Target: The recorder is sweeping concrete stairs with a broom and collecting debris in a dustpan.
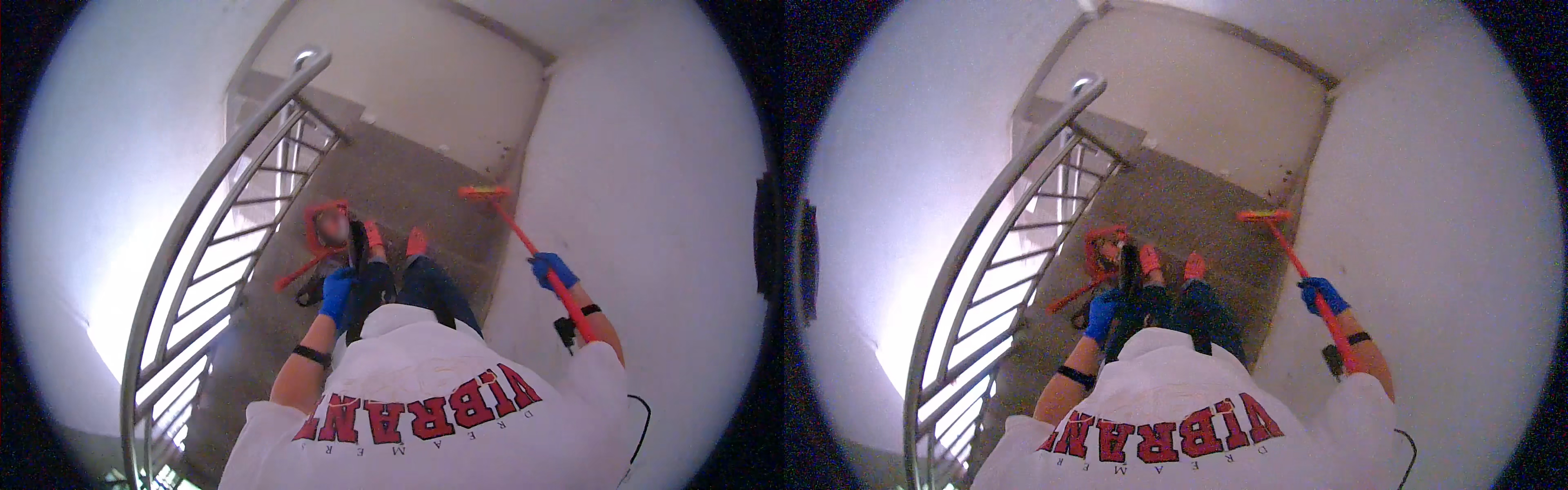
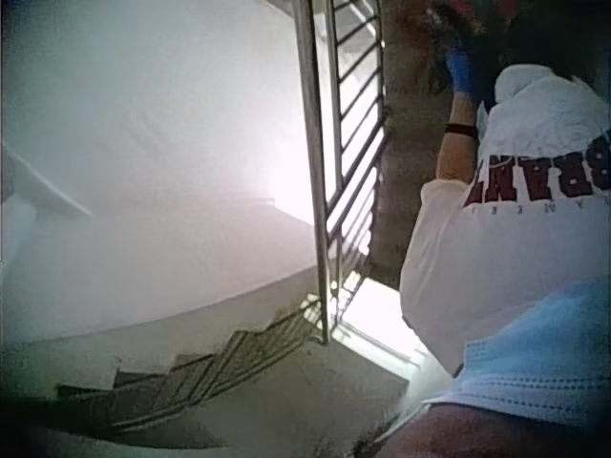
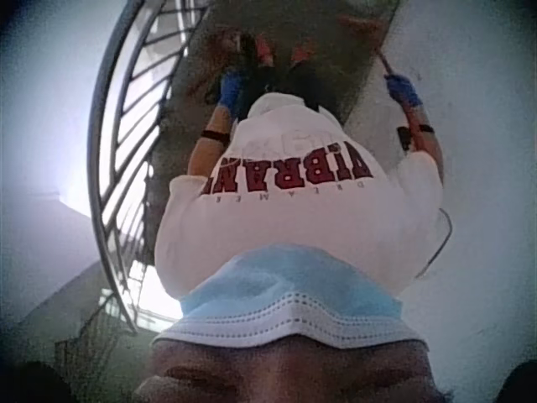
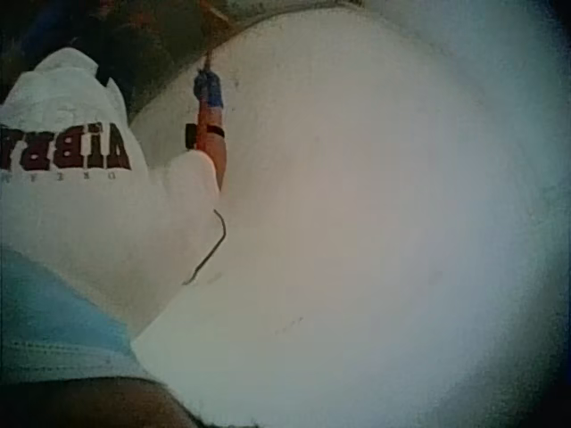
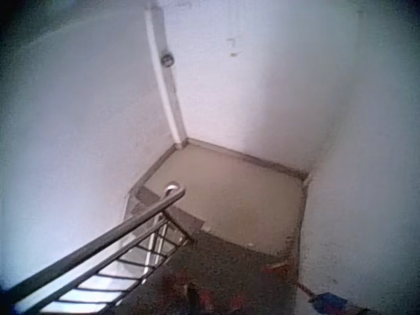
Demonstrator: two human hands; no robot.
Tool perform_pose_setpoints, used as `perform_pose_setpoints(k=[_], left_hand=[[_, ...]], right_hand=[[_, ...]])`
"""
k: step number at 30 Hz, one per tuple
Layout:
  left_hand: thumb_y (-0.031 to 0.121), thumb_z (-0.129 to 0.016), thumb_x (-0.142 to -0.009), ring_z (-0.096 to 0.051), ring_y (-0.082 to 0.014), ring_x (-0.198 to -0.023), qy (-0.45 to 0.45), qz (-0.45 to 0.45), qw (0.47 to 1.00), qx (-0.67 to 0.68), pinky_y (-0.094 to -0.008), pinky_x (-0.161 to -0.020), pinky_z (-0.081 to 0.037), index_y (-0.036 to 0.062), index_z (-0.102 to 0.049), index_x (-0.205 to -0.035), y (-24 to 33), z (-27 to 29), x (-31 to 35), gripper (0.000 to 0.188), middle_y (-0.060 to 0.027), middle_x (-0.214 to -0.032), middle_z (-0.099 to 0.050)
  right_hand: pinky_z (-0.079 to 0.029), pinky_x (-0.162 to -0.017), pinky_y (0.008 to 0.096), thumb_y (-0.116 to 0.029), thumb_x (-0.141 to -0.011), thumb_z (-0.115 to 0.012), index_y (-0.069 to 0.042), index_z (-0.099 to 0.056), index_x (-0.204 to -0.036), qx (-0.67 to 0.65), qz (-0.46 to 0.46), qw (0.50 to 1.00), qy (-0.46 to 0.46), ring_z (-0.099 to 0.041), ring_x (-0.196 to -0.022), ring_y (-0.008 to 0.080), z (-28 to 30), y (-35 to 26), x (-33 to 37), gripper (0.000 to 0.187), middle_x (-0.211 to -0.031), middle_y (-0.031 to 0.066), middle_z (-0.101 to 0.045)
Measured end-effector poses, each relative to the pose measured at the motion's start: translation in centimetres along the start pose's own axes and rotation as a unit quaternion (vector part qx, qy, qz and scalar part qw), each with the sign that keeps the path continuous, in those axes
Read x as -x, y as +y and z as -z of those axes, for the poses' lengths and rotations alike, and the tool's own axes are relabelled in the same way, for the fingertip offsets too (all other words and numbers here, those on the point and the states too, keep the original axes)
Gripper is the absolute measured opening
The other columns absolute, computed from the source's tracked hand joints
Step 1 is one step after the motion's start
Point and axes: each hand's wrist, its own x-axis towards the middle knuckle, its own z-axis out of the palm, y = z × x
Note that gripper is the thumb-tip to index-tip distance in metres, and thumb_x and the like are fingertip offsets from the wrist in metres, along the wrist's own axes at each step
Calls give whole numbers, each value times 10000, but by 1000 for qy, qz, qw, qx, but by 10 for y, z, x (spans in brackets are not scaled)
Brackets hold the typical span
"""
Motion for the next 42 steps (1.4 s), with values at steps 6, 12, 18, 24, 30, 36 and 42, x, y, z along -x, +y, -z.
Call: perform_pose_setpoints(k=[6,12,18,24,30,36,42], left_hand=[[6,-473,-622,-497,-150,-748,-173,-80,979,72,-244,-675,-394,-8,-501,-916,123,-36,16,296,-75,-834,-531],[74,-502,-667,-465,-112,-749,-223,-163,957,-84,-216,-666,-381,-12,-407,-1030,184,-79,19,385,-59,-860,-510],[127,-588,-625,-428,-194,-879,-190,-443,835,-267,-294,-764,-337,14,-306,-1108,243,-112,30,570,-98,-926,-483],[60,-583,-581,-442,-215,-843,-290,-435,839,-154,-294,-749,-338,56,-533,-770,293,-75,13,196,-90,-863,-488],[161,-490,-677,-443,-199,-782,-345,-474,776,-231,-306,-703,-352,44,-489,-743,418,-34,-8,135,-61,-774,-478],[166,-491,-677,-444,-200,-782,-174,-522,819,-163,-307,-702,-355,41,-487,-755,523,9,-71,147,-63,-776,-478],[171,-492,-678,-445,-201,-782,-239,-535,795,-158,-309,-701,-359,38,-484,-767,577,-8,-119,160,-65,-777,-479]], right_hand=[[-345,-347,259,-297,-726,-402,-88,-451,-609,-69,101,984,-127,-428,-398,155,12,51,-107,245,-470,31,-434],[-350,-376,300,-316,-725,-389,-79,-474,-599,9,248,968,28,-436,-418,207,-33,55,-123,282,-488,67,-458],[-383,-489,289,-294,-715,-422,-78,-493,-635,-247,289,923,-58,-473,-559,195,-106,62,-167,241,-604,51,-499],[-388,-573,297,-260,-713,-421,-72,-490,-651,-374,377,834,-149,-472,-604,198,-179,80,-134,210,-626,53,-499],[-389,-633,309,-238,-720,-401,-64,-485,-669,-269,638,721,-15,-471,-625,203,-184,28,-119,200,-633,62,-497],[-396,-681,345,-217,-686,-469,-61,-468,-646,-395,550,722,-145,-471,-624,234,-184,-45,-88,161,-619,85,-484],[-412,-690,376,-188,-677,-477,-21,-453,-704,-476,445,731,-204,-490,-670,268,-174,24,-117,170,-674,132,-489]])
